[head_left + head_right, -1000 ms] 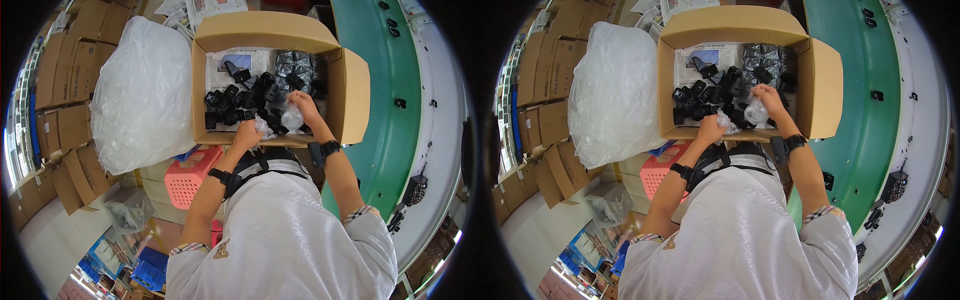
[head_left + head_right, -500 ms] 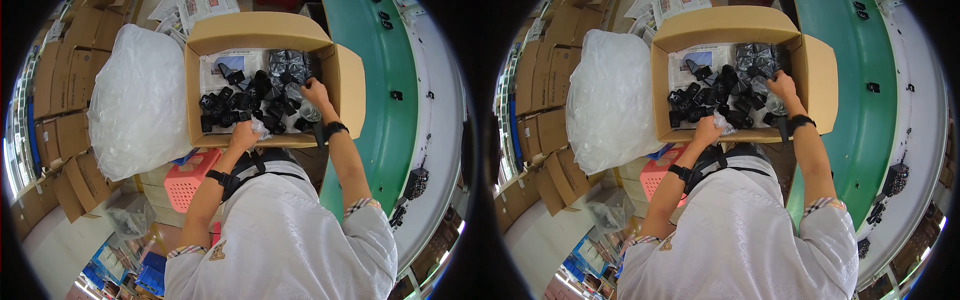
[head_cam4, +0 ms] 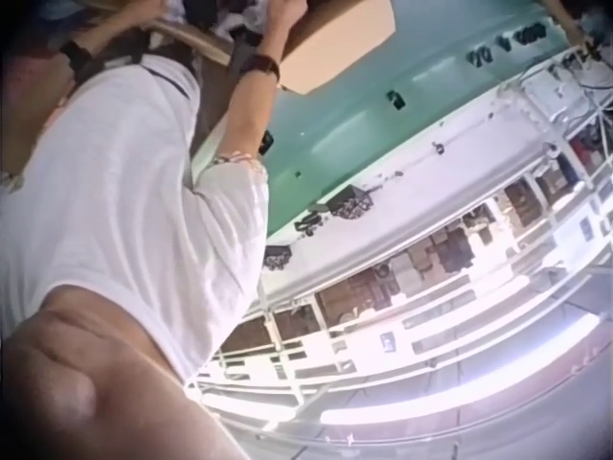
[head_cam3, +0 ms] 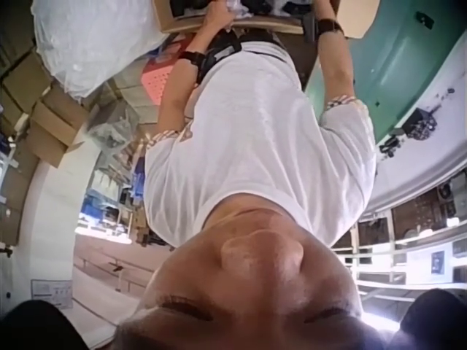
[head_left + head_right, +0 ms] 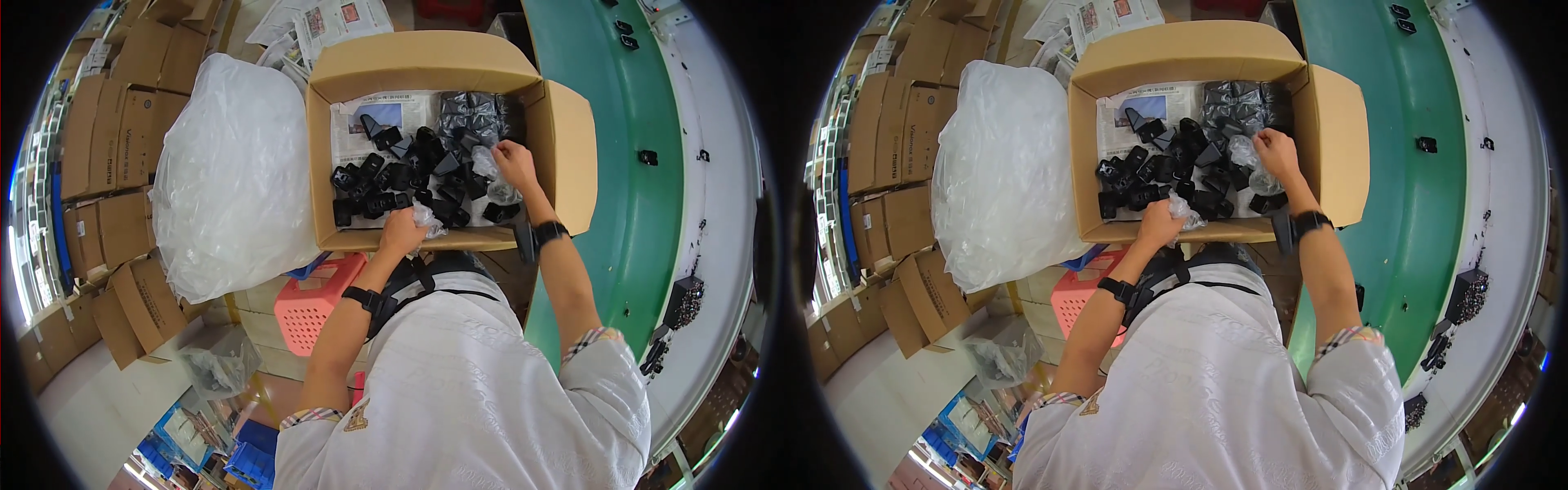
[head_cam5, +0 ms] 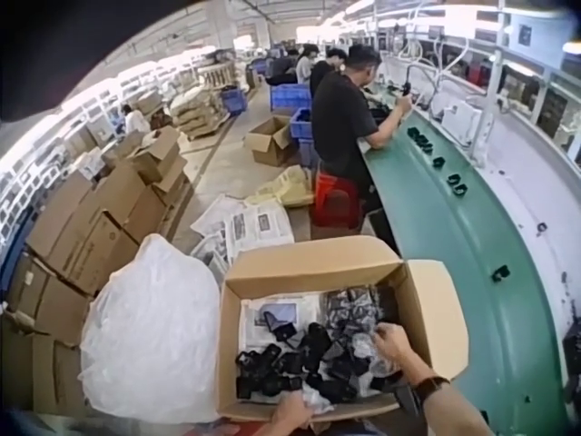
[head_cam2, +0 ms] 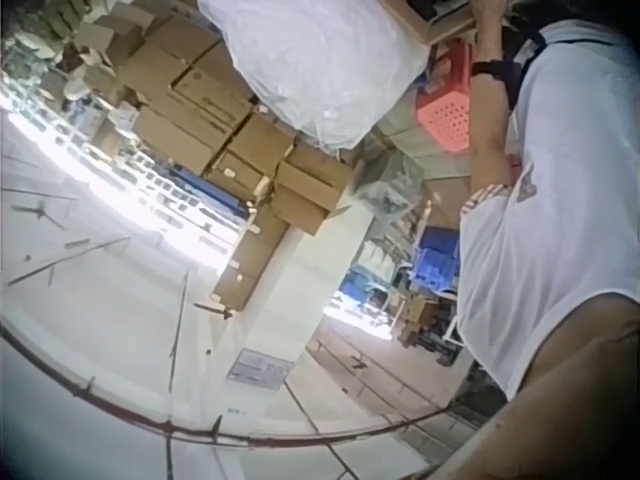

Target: The person inserts a circuit board into a plastic housing, snaps on a cover, and places the assembly on the table before retrieving components from a box to repeat the process and pack finished units.

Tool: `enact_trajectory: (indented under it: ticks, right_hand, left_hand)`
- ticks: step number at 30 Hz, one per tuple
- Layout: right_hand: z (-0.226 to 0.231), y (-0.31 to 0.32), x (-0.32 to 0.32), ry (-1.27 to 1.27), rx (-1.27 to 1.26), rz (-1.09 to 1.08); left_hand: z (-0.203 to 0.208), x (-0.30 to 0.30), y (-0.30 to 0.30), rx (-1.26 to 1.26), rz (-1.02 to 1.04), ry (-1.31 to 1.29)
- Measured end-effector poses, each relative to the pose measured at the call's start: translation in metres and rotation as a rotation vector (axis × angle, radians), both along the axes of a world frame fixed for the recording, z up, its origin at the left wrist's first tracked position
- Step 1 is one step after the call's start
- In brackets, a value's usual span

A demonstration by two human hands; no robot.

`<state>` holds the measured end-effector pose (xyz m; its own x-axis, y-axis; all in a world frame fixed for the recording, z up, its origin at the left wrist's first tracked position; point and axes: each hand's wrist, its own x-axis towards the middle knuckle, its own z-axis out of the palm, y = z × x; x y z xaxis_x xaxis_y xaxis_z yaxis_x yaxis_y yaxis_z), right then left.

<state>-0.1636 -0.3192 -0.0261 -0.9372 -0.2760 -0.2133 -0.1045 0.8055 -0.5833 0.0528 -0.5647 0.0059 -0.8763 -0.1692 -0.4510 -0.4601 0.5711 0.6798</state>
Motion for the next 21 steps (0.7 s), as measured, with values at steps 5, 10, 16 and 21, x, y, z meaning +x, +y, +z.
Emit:
enact_trajectory:
  ticks: [5, 10, 16, 21]
  right_hand:
    - [0.014, 0.013, 0.009, 0.008, -0.203, -0.206]
    - [0.028, 0.007, 0.002, 0.115, -0.361, -0.196]
    - [-0.001, -0.063, -0.006, -0.085, 0.314, 0.239]
    - [-0.018, -0.101, -0.005, -0.203, 0.465, 0.122]
  left_hand:
    - [-0.002, -0.003, -0.001, 0.047, 0.003, 0.054]
    - [0.005, -0.004, 0.001, 0.003, -0.014, 0.054]
    - [0.009, -0.007, 0.006, -0.013, -0.008, 0.058]
    - [0.013, -0.006, 0.006, 0.011, 0.025, 0.066]
